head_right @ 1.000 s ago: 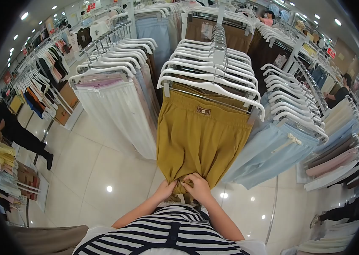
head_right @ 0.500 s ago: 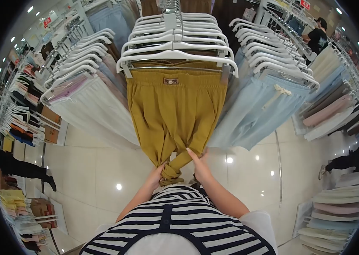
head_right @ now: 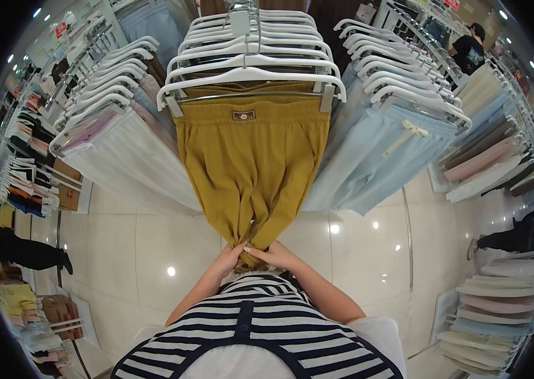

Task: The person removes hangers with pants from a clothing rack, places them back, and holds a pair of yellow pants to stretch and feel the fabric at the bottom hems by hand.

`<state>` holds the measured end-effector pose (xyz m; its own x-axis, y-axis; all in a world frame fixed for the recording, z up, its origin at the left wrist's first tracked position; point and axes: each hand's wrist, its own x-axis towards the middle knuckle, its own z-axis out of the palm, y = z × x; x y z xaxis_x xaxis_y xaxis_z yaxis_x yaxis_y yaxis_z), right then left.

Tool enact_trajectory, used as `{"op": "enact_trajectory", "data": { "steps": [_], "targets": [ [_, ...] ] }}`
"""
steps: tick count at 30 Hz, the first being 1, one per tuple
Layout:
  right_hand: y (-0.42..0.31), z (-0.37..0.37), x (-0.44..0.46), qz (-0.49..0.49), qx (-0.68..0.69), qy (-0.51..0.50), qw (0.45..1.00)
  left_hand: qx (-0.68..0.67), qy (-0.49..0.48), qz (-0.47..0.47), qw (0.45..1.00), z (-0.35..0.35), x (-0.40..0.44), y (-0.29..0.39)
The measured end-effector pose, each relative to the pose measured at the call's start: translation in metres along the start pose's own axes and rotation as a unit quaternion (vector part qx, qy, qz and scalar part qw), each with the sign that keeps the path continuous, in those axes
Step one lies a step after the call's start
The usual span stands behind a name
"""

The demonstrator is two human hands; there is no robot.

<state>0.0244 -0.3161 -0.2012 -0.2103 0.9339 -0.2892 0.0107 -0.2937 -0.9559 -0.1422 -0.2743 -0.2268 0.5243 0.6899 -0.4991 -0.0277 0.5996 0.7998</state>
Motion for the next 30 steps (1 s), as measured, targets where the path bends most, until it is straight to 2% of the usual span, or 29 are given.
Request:
{"op": "enact_trajectory", "data": {
  "steps": [2,7,9,11,13,14,17,19,23,25,26,28,29,30],
  "targets": [
    [0.006,0.001,0.0,-0.068,-0.048,-0.027,0.996,0.003,0.004,-0.009,1.0,0.0,-0.004,0.006],
    [-0.001,-0.002,-0.005,-0.072,-0.058,-0.084,0.992,0.025,-0.027,-0.078,0.996,0.007,-0.015,0.021],
    [-0.002,-0.003,-0.007,-0.093,-0.075,-0.104,0.987,0.038,-0.026,-0.059,0.997,0.008,-0.014,0.016],
    [0.013,-0.006,-0.007,-0.109,-0.091,-0.118,0.983,0.092,-0.068,-0.045,0.992,0.004,-0.008,0.006],
    [0.017,-0.011,-0.008,-0.115,-0.128,-0.113,0.979,0.098,-0.038,-0.029,0.994,0.009,-0.012,0.009],
    [0.016,-0.015,-0.009,-0.052,-0.121,-0.156,0.979,0.1,-0.034,-0.032,0.994,0.008,-0.011,0.003],
    [-0.003,-0.013,-0.014,-0.011,-0.082,-0.166,0.983,0.082,-0.025,-0.017,0.996,0.012,-0.012,-0.007],
    [0.0,-0.016,-0.013,-0.029,-0.103,-0.176,0.979,0.008,-0.042,-0.053,0.998,0.017,-0.017,-0.006],
    [0.004,-0.018,-0.024,0.043,-0.084,-0.136,0.986,-0.014,-0.03,-0.068,0.997,0.022,-0.022,-0.013],
    [0.008,-0.014,-0.029,0.068,0.087,-0.052,0.993,-0.027,-0.016,-0.07,0.997,0.027,-0.025,-0.017],
    [0.012,-0.014,-0.03,0.069,0.085,-0.053,0.993,-0.038,-0.002,-0.072,0.997,0.03,-0.026,-0.019],
    [0.024,-0.015,-0.029,0.098,0.285,0.029,0.953,-0.061,0.011,-0.061,0.996,0.032,-0.026,-0.032],
    [0.029,-0.015,-0.03,0.098,0.285,0.028,0.953,-0.082,0.025,-0.05,0.995,0.032,-0.025,-0.041],
    [0.033,-0.016,-0.033,0.086,0.353,0.044,0.931,-0.083,0.026,-0.049,0.995,0.029,-0.022,-0.053]
  ]
}}
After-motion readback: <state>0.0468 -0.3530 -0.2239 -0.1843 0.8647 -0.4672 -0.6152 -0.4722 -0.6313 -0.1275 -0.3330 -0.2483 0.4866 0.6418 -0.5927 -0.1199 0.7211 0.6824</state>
